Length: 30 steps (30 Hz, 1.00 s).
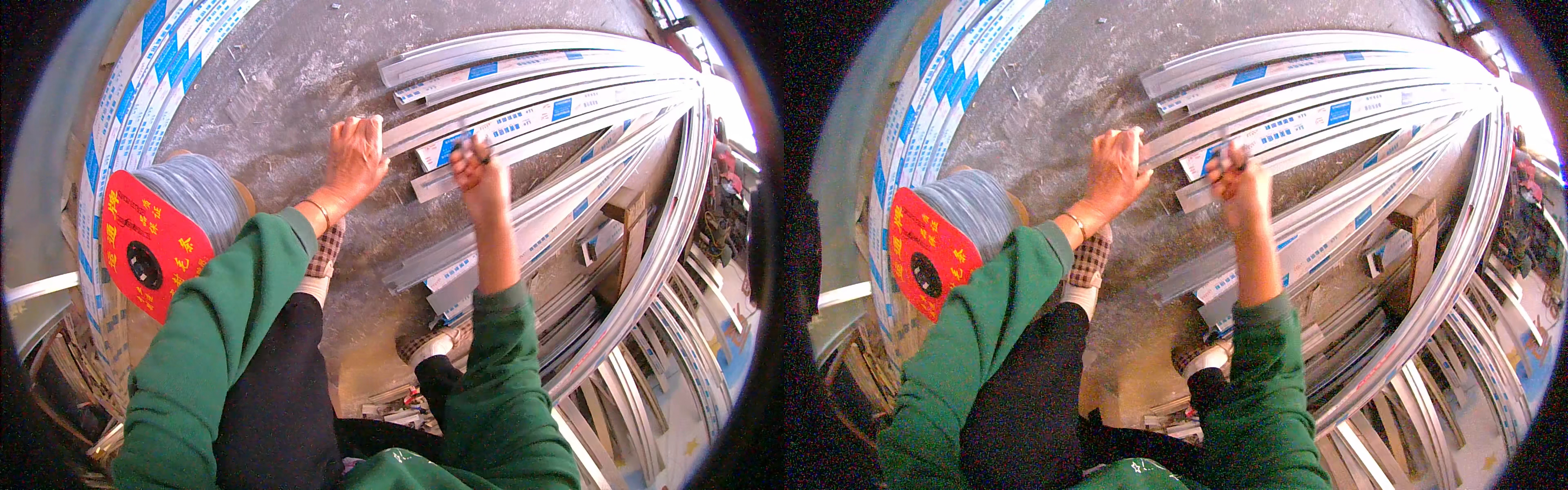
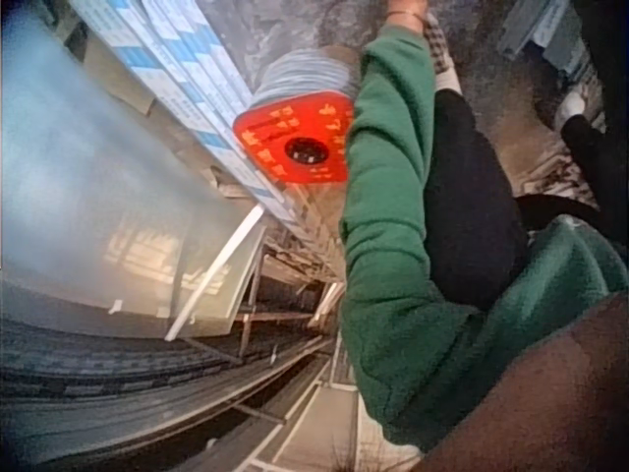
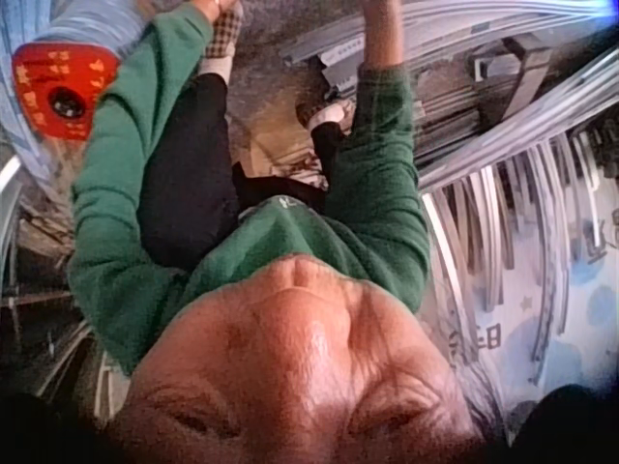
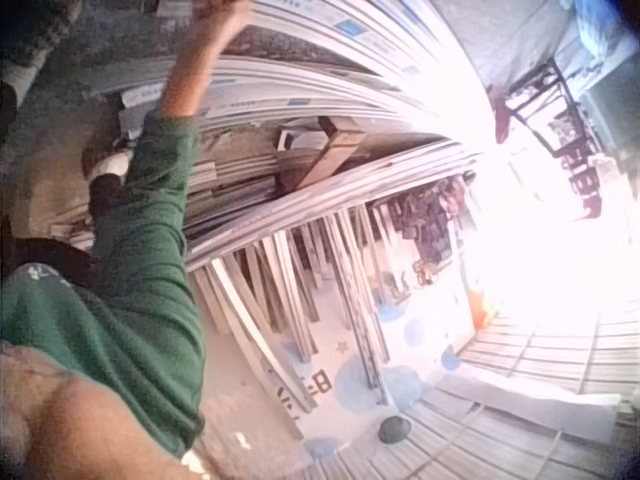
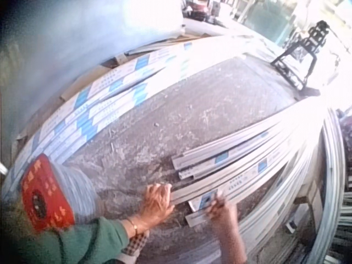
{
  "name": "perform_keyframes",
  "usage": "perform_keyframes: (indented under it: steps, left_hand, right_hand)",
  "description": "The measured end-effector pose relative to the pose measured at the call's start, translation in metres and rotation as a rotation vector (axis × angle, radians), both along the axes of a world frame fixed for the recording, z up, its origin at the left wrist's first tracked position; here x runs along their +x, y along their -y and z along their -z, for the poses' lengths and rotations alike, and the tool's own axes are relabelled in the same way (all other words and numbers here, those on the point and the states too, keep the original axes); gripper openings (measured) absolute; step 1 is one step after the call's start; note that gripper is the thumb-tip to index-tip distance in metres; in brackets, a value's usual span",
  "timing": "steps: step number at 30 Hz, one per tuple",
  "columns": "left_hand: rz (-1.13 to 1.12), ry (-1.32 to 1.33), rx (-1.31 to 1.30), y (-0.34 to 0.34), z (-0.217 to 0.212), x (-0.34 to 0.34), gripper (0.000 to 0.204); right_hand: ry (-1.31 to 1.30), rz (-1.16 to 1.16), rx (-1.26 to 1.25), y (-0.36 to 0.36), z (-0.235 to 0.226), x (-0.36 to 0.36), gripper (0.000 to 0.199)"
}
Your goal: The person repeatedly pulls lengths of gray cable from a spool, measures them against nearby aluminum profiles, and cuts them to size using shears. The cut pieces are placed on the floor among the profiles.
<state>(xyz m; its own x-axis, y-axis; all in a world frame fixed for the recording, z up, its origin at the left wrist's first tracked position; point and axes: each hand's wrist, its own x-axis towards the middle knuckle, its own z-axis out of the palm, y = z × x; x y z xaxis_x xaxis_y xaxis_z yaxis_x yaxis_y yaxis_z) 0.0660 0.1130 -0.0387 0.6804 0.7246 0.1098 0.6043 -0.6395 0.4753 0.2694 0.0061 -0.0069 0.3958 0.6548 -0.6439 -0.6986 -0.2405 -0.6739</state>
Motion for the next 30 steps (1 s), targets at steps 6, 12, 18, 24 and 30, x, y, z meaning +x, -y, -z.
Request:
perform_keyframes:
  steps: [6, 12, 18, 24, 30]
  left_hand:
    - [-0.017, -0.009, 0.026, 0.0, -0.003, 0.003, 0.067]
    - [-0.012, -0.01, -0.02, 0.001, 0.002, 0.002, 0.067]
    - [-0.016, 0.009, 0.019, 0.001, 0.003, 0.005, 0.07]
    - [0.003, 0.0, -0.032, -0.001, -0.01, 0.007, 0.069]
    - [0.027, -0.018, -0.072, -0.001, -0.016, 0.006, 0.069]
  right_hand:
    - [-0.075, -0.056, -0.049, 0.007, -0.008, -0.063, 0.036]
    - [-0.099, -0.01, -0.04, 0.006, 0.0, -0.062, 0.038]
    - [0.021, 0.104, -0.125, 0.001, 0.0, -0.076, 0.021]
    - [0.094, 0.244, -0.111, -0.013, 0.0, -0.057, 0.024]
    - [0.243, 0.326, -0.083, -0.028, 0.007, 0.021, 0.029]
